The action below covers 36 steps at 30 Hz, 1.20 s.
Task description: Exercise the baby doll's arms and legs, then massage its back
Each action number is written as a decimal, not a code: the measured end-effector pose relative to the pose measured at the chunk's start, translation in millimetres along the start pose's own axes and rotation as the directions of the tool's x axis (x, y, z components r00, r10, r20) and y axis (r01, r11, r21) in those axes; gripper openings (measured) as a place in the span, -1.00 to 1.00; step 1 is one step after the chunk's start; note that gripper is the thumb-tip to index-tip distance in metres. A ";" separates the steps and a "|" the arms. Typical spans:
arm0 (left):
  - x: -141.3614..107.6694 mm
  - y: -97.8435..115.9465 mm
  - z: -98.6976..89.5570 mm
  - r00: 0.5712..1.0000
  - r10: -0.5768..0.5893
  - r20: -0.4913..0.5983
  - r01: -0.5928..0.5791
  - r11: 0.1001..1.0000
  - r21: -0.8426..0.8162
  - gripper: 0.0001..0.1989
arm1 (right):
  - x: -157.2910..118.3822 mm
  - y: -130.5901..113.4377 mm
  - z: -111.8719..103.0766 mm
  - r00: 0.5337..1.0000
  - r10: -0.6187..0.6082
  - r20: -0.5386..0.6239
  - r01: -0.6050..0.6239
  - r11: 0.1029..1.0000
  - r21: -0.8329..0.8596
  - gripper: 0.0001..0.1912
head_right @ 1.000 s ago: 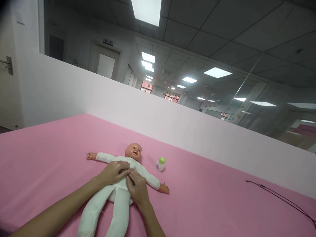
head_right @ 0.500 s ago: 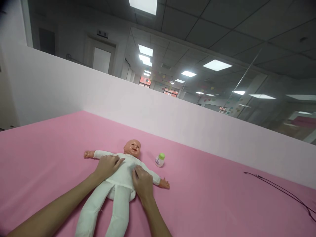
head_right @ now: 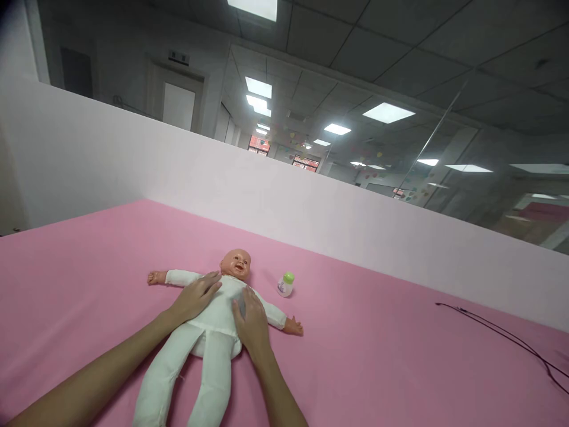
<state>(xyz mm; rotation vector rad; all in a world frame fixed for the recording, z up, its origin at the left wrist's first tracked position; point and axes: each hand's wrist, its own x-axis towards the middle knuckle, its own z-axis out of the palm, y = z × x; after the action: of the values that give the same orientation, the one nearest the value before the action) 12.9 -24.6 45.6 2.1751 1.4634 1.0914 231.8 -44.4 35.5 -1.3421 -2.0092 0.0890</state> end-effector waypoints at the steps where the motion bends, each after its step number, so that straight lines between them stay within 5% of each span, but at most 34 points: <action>1: -0.3 1.0 -1.1 0.998 -0.052 -0.029 0.054 0.997 0.060 -0.50 | -0.4 0.1 -1.7 1.000 0.017 -0.017 -0.018 0.999 -0.029 -0.54; 5: -4.7 8.5 -8.7 0.998 -0.039 -0.056 0.050 0.974 0.221 -0.48 | -3.8 -7.3 -11.8 0.993 -0.114 -0.018 0.113 0.993 -0.037 -0.65; 8: -8.0 11.6 -10.5 0.985 0.169 0.029 -0.171 0.980 0.105 -0.48 | -5.9 -15.5 -15.9 0.959 -0.283 0.035 0.279 0.957 0.084 -0.65; 11: -8.4 10.5 -7.7 0.957 0.288 0.027 -0.286 0.956 -0.069 -0.57 | -5.9 -17.9 -12.4 0.949 -0.295 0.112 0.275 0.948 0.161 -0.58; 15: -4.5 6.1 -3.5 0.987 0.162 -0.020 -0.163 0.980 -0.113 -0.59 | -3.6 -10.7 -2.7 0.984 -0.139 0.112 0.129 0.987 0.097 -0.48; 19: -2.2 2.8 -3.6 0.993 -0.033 -0.111 0.050 0.986 0.156 -0.55 | -2.1 -5.2 -2.4 1.000 -0.002 0.011 0.003 1.000 -0.024 -0.53; 22: -3.1 0.9 -5.7 0.984 -0.045 -0.170 0.101 0.935 0.339 -0.43 | -3.5 -7.6 -9.7 0.997 -0.065 -0.035 0.063 0.996 -0.058 -0.65; 27: -6.1 0.4 -7.5 0.946 0.313 -0.083 -0.288 0.930 0.231 -0.41 | -7.5 -19.3 -17.6 0.945 -0.326 -0.008 0.325 0.938 0.123 -0.69; 29: -6.2 1.4 -7.7 0.936 0.350 -0.036 -0.343 0.931 0.124 -0.51 | -7.0 -21.8 -16.0 0.933 -0.354 0.064 0.339 0.925 0.172 -0.65; 36: -3.0 2.4 -4.4 1.000 0.010 0.012 -0.010 0.999 0.033 -0.52 | 0.9 -9.2 -14.8 0.994 0.048 0.100 -0.047 0.999 -0.007 -0.52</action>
<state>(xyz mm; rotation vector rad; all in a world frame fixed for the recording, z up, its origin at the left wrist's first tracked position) 10.6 -29.0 48.7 2.2093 1.4772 1.0635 233.0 -52.5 50.9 -1.4135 -2.0618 0.1772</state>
